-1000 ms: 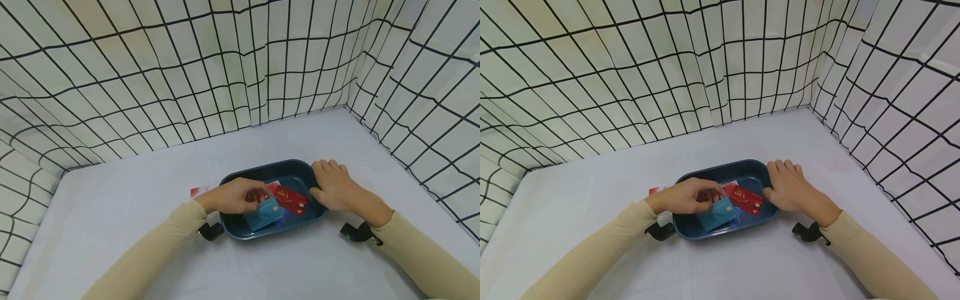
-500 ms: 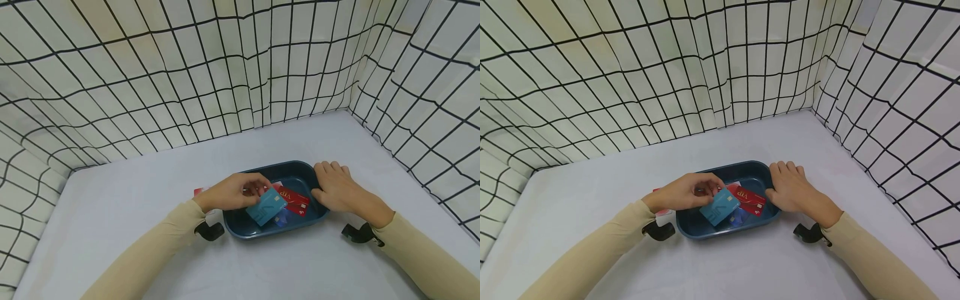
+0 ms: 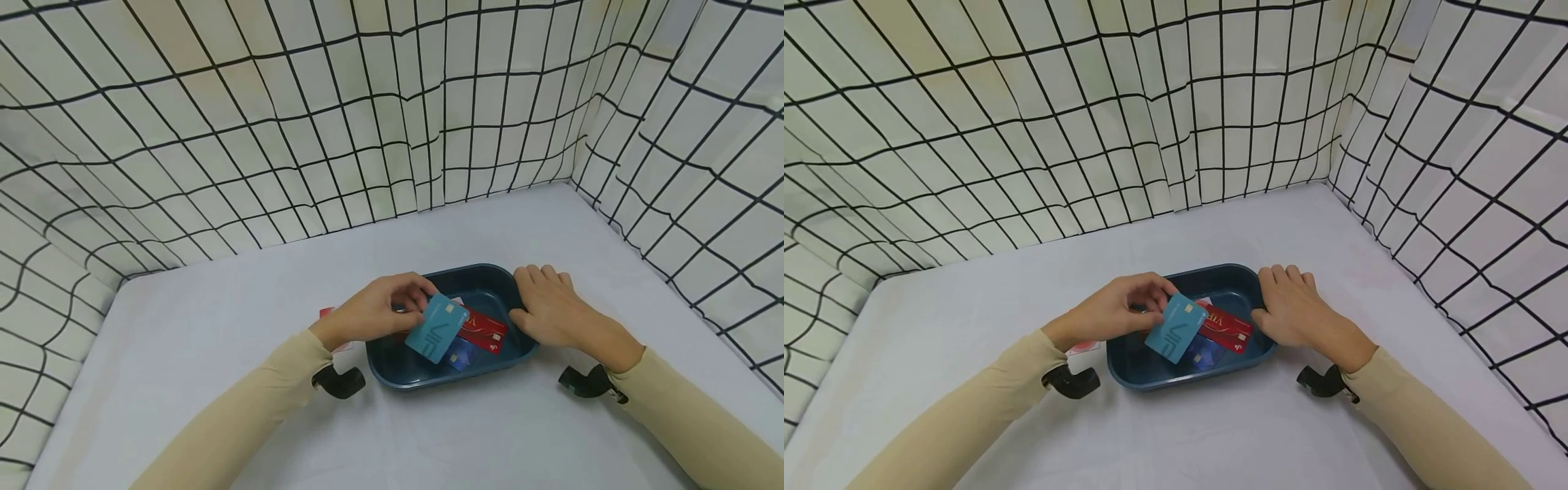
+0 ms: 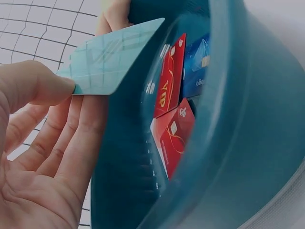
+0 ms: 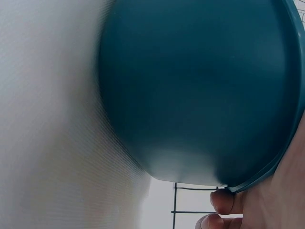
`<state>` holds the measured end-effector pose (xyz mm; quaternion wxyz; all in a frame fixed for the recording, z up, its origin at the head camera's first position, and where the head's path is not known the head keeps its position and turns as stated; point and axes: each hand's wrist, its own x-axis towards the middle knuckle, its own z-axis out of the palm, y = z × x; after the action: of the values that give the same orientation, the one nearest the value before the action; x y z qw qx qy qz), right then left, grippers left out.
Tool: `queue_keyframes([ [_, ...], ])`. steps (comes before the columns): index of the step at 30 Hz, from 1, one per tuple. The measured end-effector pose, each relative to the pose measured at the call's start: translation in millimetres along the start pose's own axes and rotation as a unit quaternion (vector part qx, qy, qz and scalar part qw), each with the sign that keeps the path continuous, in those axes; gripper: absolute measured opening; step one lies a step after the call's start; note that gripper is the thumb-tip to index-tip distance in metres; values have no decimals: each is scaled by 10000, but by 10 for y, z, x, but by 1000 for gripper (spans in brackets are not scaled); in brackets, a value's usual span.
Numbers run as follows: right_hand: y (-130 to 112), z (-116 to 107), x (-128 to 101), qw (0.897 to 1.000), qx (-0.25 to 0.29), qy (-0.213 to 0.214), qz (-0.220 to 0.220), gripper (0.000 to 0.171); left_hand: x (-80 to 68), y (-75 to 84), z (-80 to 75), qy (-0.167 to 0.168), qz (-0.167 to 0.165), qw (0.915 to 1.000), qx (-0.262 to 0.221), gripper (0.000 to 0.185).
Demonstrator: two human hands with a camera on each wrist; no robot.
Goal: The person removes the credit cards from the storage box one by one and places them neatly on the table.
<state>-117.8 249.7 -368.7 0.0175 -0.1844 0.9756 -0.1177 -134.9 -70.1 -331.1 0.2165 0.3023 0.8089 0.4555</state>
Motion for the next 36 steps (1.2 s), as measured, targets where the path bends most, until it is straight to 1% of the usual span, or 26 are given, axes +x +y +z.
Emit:
queue_keyframes([
  [5,-8,-2,1,10000,24,-41,21,24,-40,17,-1,109,-56,9998,-167,39],
  [12,-10,1,1,10000,20,-26,13,26,-113,24,-2,192,-338,9984,-420,39],
  [21,-13,10,3,10000,17,7,15,29,-199,12,-4,318,-273,9966,-708,38],
  [24,-13,15,2,10000,18,10,6,28,-235,13,-11,400,-268,9944,-946,39],
  [29,-16,20,-2,10000,5,0,23,29,-287,20,-45,615,-363,9898,-1229,40],
  [36,-24,15,2,10000,10,-10,53,30,-359,47,-89,885,-495,9812,-1643,43],
])
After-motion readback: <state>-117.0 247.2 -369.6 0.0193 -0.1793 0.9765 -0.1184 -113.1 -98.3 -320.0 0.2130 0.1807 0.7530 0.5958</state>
